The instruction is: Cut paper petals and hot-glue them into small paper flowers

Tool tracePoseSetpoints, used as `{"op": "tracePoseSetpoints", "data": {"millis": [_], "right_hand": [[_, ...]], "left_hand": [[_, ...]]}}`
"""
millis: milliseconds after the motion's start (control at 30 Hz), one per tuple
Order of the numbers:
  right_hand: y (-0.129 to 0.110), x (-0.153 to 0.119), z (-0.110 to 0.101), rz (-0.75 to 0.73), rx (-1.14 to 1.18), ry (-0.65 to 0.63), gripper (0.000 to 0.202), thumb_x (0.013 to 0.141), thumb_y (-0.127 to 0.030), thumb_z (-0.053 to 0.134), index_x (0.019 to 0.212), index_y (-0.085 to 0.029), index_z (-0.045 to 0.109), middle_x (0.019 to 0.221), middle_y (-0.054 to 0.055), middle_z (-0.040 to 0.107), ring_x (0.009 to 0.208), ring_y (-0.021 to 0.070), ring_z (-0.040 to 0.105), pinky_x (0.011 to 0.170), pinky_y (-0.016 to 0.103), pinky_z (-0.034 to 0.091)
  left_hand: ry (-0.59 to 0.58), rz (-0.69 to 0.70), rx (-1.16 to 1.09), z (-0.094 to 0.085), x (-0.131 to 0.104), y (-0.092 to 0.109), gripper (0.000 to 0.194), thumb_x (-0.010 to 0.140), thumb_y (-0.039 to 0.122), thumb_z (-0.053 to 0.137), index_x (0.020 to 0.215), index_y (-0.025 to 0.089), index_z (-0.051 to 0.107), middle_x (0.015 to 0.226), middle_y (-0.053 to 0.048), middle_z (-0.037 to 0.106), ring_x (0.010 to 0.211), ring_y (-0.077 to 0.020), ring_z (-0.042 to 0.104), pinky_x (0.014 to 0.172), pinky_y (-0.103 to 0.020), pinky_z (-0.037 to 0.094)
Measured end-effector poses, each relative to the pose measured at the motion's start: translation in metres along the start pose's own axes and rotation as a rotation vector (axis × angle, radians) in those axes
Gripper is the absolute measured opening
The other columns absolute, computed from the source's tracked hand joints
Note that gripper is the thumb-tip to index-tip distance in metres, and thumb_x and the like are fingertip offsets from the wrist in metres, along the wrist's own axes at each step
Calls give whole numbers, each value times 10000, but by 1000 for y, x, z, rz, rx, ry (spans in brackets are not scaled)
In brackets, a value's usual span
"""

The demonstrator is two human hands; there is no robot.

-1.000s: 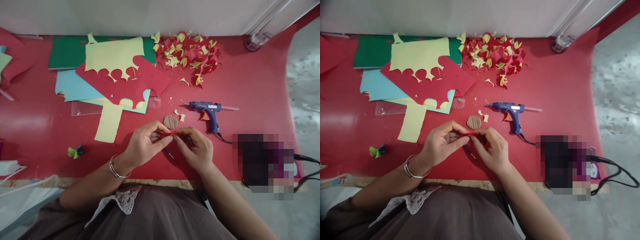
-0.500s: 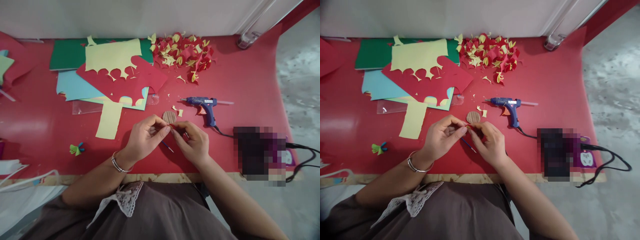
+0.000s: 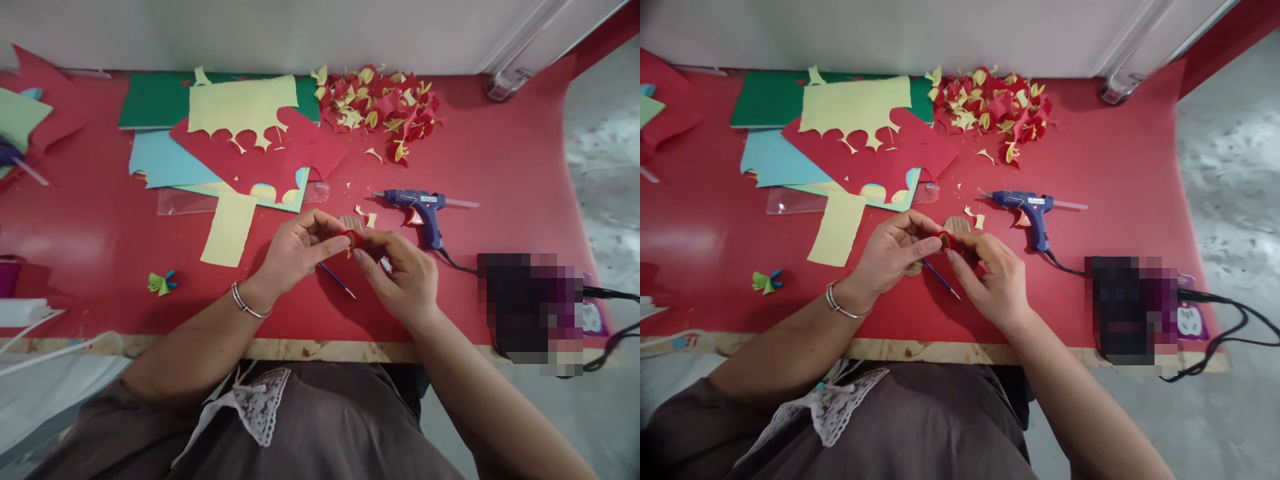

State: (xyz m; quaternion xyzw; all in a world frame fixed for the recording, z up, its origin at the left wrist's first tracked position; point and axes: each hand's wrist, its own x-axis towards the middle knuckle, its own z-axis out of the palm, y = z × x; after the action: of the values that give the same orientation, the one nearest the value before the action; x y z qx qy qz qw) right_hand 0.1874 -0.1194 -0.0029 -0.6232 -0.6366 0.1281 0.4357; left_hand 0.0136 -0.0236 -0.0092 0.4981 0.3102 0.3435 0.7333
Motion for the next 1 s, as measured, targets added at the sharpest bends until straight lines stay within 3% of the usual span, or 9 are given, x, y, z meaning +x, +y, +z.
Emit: {"op": "tracePoseSetpoints", "data": {"millis": [267,467,700,1000], "right_hand": [[-3,2,-6,-14,26,-18,132,996,-272,705,1092,-217,776,910,17,824,707,140,743,632,247,565],[-4,8,-8,2,36,-41,143,999,-255,709,1107,-222,796,860,0,817,670,128,726,595,235,540],[3,6,1,-52,21,14,134,991,-238,723,1107,-218,786,912,10,829,718,134,743,644,246,568],[9,1,7,-159,-96,64,182,1017,-268,679,1165,-230,779,944,52,828,777,185,772,761,317,628]], "left_hand": [[-47,-10,-28,-1,0,3,379,754,421,985,905,199,719,864,-38,750,739,-137,702,520,-212,509],[-93,-68,-49,-6,2,2,434,701,394,1021,938,212,706,786,16,711,464,-41,456,350,-198,281],[4,25,-25,0,3,0,470,674,458,1032,814,195,668,793,-10,702,719,-123,678,524,-211,511],[79,235,244,6,-5,-8,381,831,518,918,885,197,721,835,-35,770,775,-155,753,651,-250,602]]}}
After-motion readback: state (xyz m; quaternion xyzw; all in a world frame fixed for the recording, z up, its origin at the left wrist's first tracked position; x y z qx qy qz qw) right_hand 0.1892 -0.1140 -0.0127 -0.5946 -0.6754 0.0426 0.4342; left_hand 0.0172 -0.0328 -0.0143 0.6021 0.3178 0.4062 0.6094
